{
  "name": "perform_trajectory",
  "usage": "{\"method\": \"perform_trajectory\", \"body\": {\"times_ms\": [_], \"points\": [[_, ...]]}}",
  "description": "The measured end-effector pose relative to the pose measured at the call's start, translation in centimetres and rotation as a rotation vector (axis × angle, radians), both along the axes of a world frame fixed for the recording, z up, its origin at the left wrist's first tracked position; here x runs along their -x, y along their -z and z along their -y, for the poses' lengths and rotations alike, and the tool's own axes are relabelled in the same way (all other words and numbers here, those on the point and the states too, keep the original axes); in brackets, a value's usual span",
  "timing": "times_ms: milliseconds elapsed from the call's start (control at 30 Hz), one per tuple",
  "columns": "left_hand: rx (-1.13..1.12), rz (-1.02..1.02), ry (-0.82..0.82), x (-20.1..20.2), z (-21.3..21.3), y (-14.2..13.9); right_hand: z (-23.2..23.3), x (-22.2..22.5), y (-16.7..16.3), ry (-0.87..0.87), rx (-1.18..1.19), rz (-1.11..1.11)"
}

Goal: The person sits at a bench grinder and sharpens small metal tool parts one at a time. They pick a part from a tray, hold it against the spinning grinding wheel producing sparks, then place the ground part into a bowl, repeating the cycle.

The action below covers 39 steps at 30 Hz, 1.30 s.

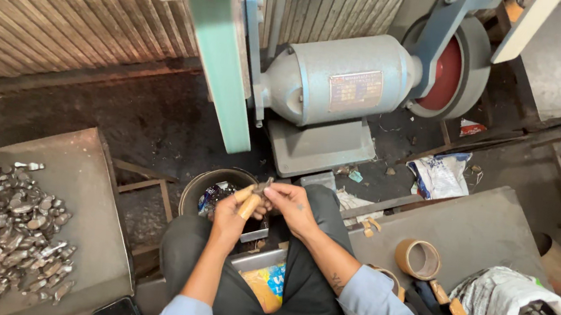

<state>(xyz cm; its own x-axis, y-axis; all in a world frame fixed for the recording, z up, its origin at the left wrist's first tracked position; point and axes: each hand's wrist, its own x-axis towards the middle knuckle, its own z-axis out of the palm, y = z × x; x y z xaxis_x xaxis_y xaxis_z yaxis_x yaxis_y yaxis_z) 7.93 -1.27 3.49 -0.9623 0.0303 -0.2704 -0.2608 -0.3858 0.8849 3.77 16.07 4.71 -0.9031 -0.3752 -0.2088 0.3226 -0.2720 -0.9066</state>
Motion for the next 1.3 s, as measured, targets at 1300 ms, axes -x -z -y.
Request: {"method": "perform_trajectory", "body": {"times_ms": [1300], "points": [[2.041, 0.145, -0.29, -14.2, 34.3, 1.0, 6.5, -2.1, -2.3, -0.972, -0.917, -0.715]]}}
